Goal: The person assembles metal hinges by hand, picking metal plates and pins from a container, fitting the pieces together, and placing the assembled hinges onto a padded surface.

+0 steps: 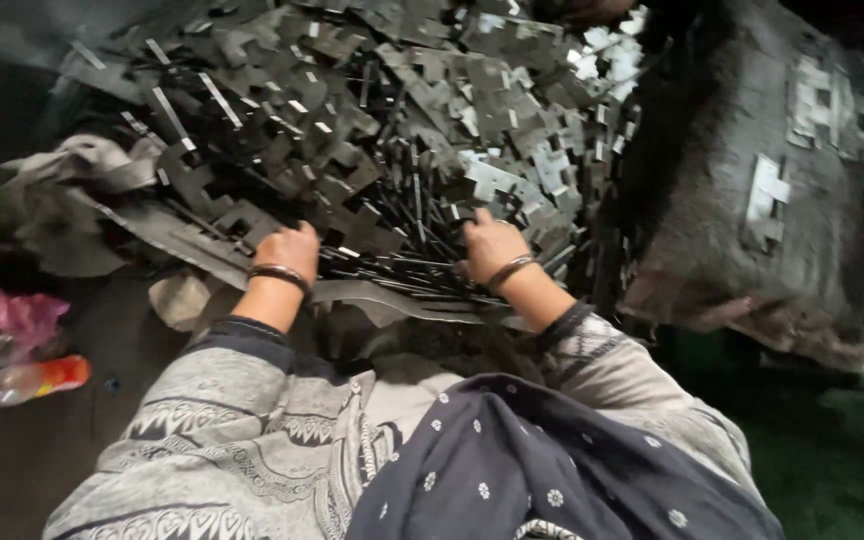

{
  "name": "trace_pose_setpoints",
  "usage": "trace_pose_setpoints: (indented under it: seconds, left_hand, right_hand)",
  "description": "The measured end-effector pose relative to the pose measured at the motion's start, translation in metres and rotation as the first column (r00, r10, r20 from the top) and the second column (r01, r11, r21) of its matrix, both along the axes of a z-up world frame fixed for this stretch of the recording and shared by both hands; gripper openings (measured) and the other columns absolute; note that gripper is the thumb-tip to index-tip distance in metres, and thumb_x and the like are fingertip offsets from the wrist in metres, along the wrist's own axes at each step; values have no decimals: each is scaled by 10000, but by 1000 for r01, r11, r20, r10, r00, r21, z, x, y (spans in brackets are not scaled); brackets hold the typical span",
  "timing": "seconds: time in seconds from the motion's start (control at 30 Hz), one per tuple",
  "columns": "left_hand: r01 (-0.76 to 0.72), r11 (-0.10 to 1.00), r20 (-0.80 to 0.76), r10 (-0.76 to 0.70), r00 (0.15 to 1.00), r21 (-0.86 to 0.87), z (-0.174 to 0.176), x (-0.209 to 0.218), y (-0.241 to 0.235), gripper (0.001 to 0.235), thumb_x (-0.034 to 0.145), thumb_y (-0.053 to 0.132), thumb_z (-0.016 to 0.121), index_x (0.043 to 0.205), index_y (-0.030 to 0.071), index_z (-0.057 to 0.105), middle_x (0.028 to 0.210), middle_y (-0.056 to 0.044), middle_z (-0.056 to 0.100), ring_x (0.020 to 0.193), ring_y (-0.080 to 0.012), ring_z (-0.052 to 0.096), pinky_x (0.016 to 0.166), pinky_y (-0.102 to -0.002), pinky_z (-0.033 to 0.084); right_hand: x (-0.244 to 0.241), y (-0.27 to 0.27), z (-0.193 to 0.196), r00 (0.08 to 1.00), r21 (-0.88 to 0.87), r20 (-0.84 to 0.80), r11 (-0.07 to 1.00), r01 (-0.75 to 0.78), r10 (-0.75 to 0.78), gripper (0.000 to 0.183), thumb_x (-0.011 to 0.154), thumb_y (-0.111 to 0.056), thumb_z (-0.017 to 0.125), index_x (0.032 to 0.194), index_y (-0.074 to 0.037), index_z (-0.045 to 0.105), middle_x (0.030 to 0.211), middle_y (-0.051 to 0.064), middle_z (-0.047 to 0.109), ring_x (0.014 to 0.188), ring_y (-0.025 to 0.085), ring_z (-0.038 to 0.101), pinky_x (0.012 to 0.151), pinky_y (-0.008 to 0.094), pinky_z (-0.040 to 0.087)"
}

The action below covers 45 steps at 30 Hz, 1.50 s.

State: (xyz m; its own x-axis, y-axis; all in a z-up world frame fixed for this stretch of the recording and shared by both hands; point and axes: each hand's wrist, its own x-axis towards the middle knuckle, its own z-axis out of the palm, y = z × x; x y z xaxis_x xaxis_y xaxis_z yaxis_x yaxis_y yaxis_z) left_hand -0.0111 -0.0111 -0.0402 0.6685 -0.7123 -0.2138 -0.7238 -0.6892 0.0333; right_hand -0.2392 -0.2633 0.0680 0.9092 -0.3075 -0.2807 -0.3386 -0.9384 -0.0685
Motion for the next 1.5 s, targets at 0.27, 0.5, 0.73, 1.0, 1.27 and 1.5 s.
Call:
trace_pose_setpoints:
  seconds: [0.27, 0.5, 0.73, 1.0, 1.27, 1.5]
  left_hand:
    - [31, 967, 9, -30, 1000, -254, 140, -19, -8, 213, 840, 101, 670, 1048, 80, 709, 923, -181, 761, 859, -373, 745, 750, -467, 605]
    - [-832, -64, -688, -529, 497, -552, 173, -20, -14, 326, 834, -107, 755, 1111, 33, 657, 1030, -170, 749, 891, -273, 778, 808, -412, 655]
    - [-926, 322, -480, -855, -196, -196, 130, -40, -34, 724, 639, -142, 750, 1291, 155, 649, 1118, -84, 726, 1052, -210, 749, 945, -408, 628]
    - [414, 825, -170, -504, 847, -385, 30, -98, -121, 284, 845, 51, 651, 1124, 97, 627, 1102, -152, 707, 1061, -342, 691, 898, -431, 556]
    - [526, 772, -209, -614, 761, -356, 35, -97, -116, 277, 873, 177, 686, 1139, 113, 640, 1100, -138, 701, 1053, -333, 681, 893, -434, 544]
    - [-925, 363, -903, -427, -54, -116, 38, -93, -98, 257, 990, 106, 652, 1225, 8, 691, 1106, -140, 714, 933, -234, 698, 852, -410, 570]
  right_hand:
    - [-12, 15, -8, 990, 25, 3, 990, -140, 140, 427, 727, -247, 792, 1074, -37, 655, 1107, 192, 640, 950, 406, 677, 791, 480, 566]
    - [-38, 5, -7, 957, -61, 290, 998, 0, 17, 201, 805, -151, 738, 921, -17, 643, 889, 174, 687, 828, 380, 702, 743, 448, 578]
    - [-105, -15, 61, 550, 672, 548, 723, 159, -630, 158, 843, -68, 820, 968, -15, 740, 854, 41, 748, 743, 128, 702, 696, 268, 585]
    - [-134, -24, 12, 621, 676, 333, 639, 367, -710, 638, 711, 14, 784, 1333, -62, 666, 994, 145, 686, 845, 129, 624, 756, 274, 559]
    - [-138, -34, -1, 678, 879, 29, 342, 333, -735, 512, 762, 25, 817, 1261, 2, 702, 1140, 136, 772, 986, 183, 724, 903, 312, 594]
    - [-117, -13, 4, 376, 976, -173, -210, -60, -910, 632, 781, 98, 725, 1386, -4, 576, 1203, 161, 688, 990, 224, 717, 840, 384, 609]
